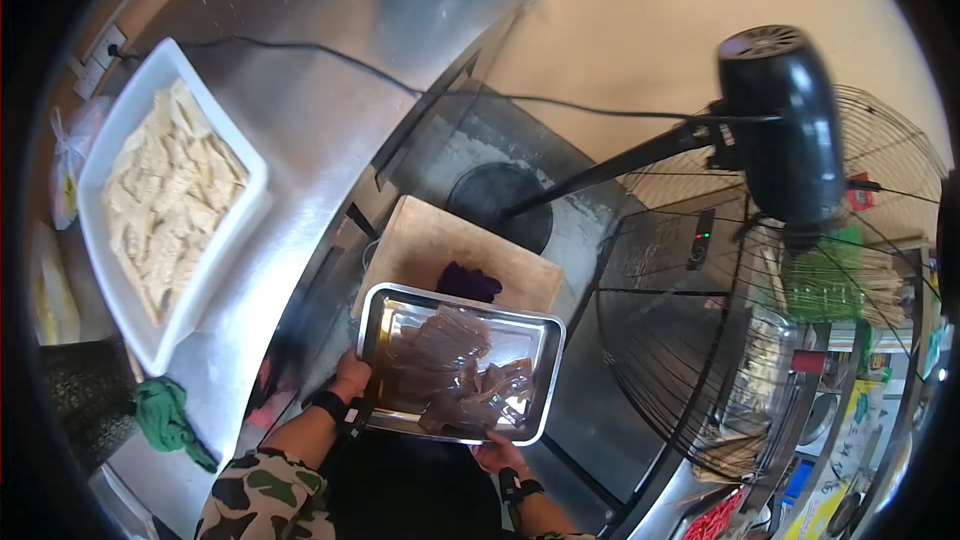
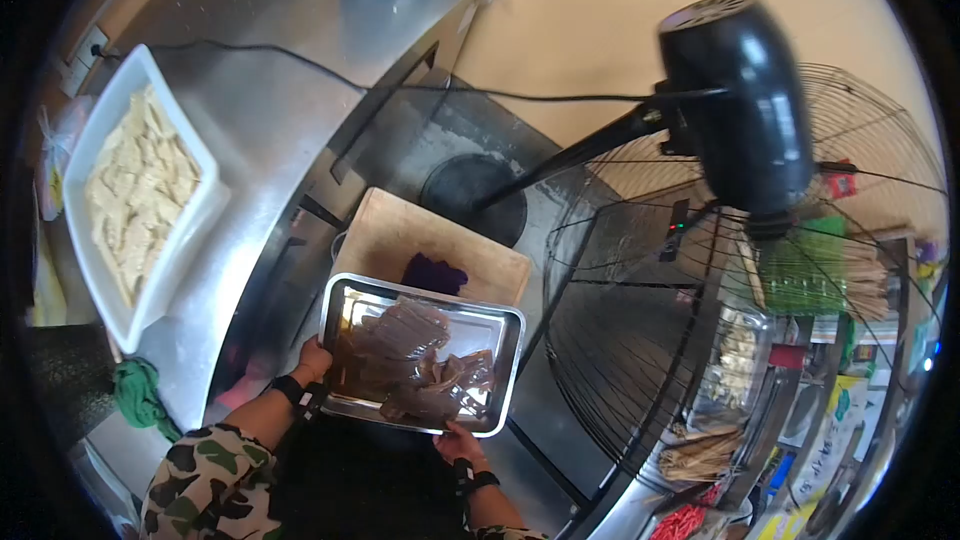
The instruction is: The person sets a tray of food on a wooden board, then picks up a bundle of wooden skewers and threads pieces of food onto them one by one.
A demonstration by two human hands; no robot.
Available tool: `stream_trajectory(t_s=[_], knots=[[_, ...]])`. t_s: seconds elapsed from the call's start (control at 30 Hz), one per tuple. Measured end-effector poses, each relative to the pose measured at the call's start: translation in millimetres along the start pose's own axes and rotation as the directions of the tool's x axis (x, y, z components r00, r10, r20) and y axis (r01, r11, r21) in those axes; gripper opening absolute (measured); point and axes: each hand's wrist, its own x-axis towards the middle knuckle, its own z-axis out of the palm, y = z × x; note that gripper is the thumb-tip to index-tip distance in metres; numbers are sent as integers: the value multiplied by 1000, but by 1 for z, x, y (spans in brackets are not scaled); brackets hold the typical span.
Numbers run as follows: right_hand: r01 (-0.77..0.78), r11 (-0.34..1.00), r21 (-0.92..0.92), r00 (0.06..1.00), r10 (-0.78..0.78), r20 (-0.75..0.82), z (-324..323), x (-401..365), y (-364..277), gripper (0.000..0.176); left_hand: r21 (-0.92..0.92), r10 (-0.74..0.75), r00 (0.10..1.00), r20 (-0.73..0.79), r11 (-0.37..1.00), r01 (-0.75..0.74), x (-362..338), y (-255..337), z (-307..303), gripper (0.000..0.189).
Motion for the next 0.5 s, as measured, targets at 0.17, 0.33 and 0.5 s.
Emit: stream_trajectory(t_s=[0.17, 0.33, 0.5], knots=[[-91, 996, 7, 975, 90, -204, -35, 44, -22, 24, -27, -98, 993, -67, 995, 97, 47, -58, 59, 31], [-527, 328, -784, 831, 393, -394, 14, 81, -96, 45, 125, -104, 977, -184, 984, 128, 70, -55, 48, 27], [305, -686, -661, 436, -516, 737, 192, 155, -149, 28, 104, -152, 968, -199, 979, 175, 106, -112, 48, 24]])
